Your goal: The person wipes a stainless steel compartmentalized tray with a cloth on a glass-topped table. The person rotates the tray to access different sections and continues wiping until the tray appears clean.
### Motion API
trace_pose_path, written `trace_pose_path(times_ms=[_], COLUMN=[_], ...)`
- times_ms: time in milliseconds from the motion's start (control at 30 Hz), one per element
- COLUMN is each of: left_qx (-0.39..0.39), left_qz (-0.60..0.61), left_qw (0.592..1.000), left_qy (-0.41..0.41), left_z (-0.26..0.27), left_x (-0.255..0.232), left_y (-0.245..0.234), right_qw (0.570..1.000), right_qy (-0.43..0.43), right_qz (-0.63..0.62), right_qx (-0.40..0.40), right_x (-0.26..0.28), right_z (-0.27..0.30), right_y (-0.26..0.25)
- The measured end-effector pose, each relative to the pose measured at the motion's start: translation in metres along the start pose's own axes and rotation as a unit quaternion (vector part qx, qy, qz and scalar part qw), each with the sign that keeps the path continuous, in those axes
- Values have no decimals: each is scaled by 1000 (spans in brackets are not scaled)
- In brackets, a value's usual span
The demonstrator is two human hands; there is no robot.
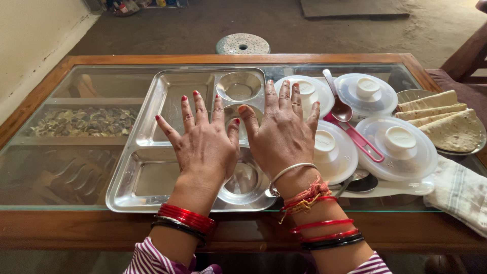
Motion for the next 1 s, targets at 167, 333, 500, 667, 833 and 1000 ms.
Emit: trace_pose_path(times_ms=[167,333,500,667,833,1000], left_qx=[-12,-6,-9,-9,-7,-3], left_qz=[-2,8,16,16,10,6], left_qw=[1000,1000,1000,1000,1000,1000], left_qy=[9,9,9,10,11,12], left_z=[1,2,4,6,7,9], left_x=[0,0,-1,-3,-6,-9], left_y=[-2,-4,-8,-10,-12,-13], right_qw=[1000,1000,1000,1000,1000,1000], right_qy=[0,-5,-3,-6,-3,-4], right_qz=[-5,-7,-10,-12,-7,-4], right_qx=[-9,-6,-1,-5,-6,-11], right_x=[0,3,3,3,0,-2], right_z=[0,0,1,2,4,2], right_y=[-3,-2,0,-2,-3,-6])
Point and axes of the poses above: each hand's wrist, its own z-axis away from the middle knuckle, its own y-axis out of the palm, x = y × z, the point moved 10 cm from there along -z, towards the middle knuckle, and after that the axes turned 2 degrees about -z, right-handed, at the moved point
